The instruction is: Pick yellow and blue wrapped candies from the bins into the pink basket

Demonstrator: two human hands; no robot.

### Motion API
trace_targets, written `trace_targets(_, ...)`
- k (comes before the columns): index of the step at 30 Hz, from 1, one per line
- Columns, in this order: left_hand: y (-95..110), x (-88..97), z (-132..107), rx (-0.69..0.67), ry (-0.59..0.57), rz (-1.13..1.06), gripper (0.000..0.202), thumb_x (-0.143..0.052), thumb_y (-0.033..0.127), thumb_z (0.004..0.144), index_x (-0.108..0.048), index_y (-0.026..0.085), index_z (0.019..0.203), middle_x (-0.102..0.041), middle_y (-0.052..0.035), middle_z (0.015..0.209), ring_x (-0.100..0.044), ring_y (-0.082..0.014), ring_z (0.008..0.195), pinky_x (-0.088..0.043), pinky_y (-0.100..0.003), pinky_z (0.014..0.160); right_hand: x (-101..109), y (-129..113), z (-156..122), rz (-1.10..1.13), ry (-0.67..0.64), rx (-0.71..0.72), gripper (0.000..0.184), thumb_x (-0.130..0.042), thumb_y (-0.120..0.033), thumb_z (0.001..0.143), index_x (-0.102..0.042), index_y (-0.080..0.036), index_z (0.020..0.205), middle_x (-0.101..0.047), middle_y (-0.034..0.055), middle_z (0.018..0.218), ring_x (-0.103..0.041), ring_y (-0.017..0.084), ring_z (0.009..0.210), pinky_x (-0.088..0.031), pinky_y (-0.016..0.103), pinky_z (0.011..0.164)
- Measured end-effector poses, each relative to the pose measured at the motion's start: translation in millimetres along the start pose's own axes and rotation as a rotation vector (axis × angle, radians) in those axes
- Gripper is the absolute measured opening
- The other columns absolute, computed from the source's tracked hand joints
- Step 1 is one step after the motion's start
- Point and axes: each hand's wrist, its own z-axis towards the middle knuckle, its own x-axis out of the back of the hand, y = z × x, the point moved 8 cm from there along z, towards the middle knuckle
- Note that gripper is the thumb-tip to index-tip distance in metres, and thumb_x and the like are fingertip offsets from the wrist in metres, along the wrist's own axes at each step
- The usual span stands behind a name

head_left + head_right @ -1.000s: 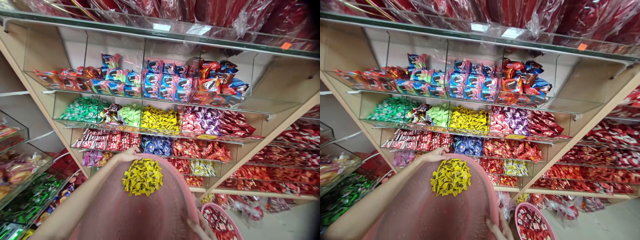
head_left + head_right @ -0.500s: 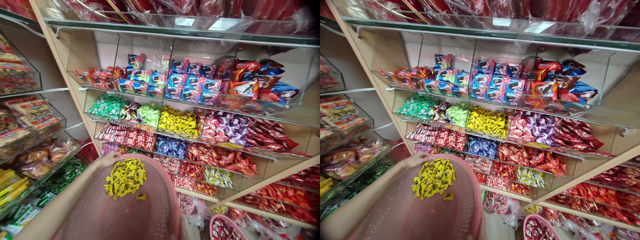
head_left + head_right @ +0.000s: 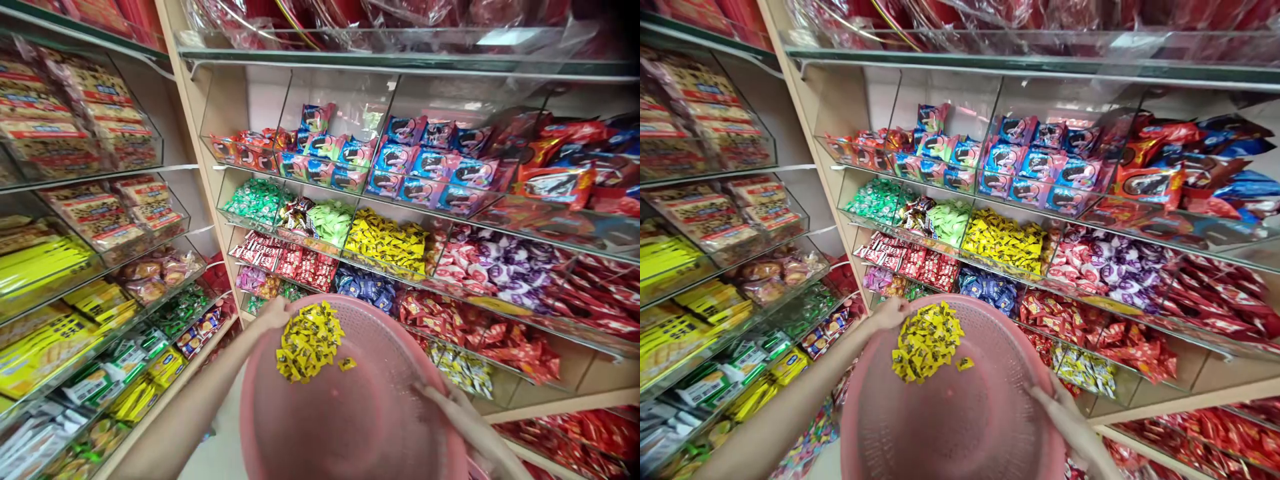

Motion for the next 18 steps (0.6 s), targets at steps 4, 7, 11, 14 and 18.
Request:
trace_targets(4, 13, -42.4, -28, 0.028, -0.019, 0.022, 0.024, -0.044, 0.038, 0.078, -0.059, 0.019, 0.073, -0.063, -0.0039, 0.071, -0.057, -0.0164, 0.067, -0.032, -0.023, 0.055, 30, 5, 10, 0.001, -0.052, -0.138, 0.041, -0.069, -0.039, 0.06, -0.064, -0.018, 0.094, -0.069, 0.0102, 0.089, -0.065, 0.026, 0.08, -0.052, 0.034, 0.07)
trace_targets(7, 12, -74.0, -43, 0.045, -0.017, 0.011, 0.025, -0.041, 0.038, 0.08, -0.059, 0.02, 0.077, -0.065, -0.0053, 0.079, -0.059, -0.0182, 0.074, -0.034, -0.023, 0.059, 45, 14, 20, -0.017, -0.064, -0.136, 0.039, -0.069, -0.04, 0.059, -0.065, -0.017, 0.09, -0.07, 0.0088, 0.084, -0.065, 0.026, 0.077, -0.052, 0.035, 0.072)
trace_targets(11, 1, -93.3, -56, 0.101, 0.031, -0.019, 0.029, -0.035, 0.037, 0.084, -0.058, 0.021, 0.091, -0.066, -0.0067, 0.088, -0.06, -0.0203, 0.082, -0.037, -0.025, 0.063, 43, 25, 31, -0.007, -0.106, 0.006, 0.042, -0.069, -0.041, 0.059, -0.064, -0.017, 0.093, -0.07, 0.0066, 0.085, -0.065, 0.023, 0.073, -0.051, 0.035, 0.072)
trace_targets(14, -3, -89.0, -60, 0.099, 0.096, -0.002, 0.033, -0.034, 0.041, 0.085, -0.058, 0.02, 0.093, -0.066, -0.0083, 0.09, -0.06, -0.0221, 0.088, -0.038, -0.027, 0.067, 43, 35, 41, -0.03, -0.062, 0.103, 0.045, -0.07, -0.043, 0.058, -0.063, -0.015, 0.092, -0.069, 0.0066, 0.084, -0.064, 0.022, 0.07, -0.05, 0.034, 0.069)
trace_targets(18, -7, -83.2, -59, 0.093, 0.102, 0.039, 0.034, -0.031, 0.042, 0.086, -0.057, 0.02, 0.094, -0.065, -0.009, 0.092, -0.06, -0.0217, 0.089, -0.038, -0.026, 0.068, 43, 40, 57, -0.055, -0.049, 0.174, 0.045, -0.065, -0.046, 0.063, -0.062, -0.014, 0.094, -0.069, 0.0058, 0.084, -0.062, 0.02, 0.073, -0.048, 0.031, 0.07)
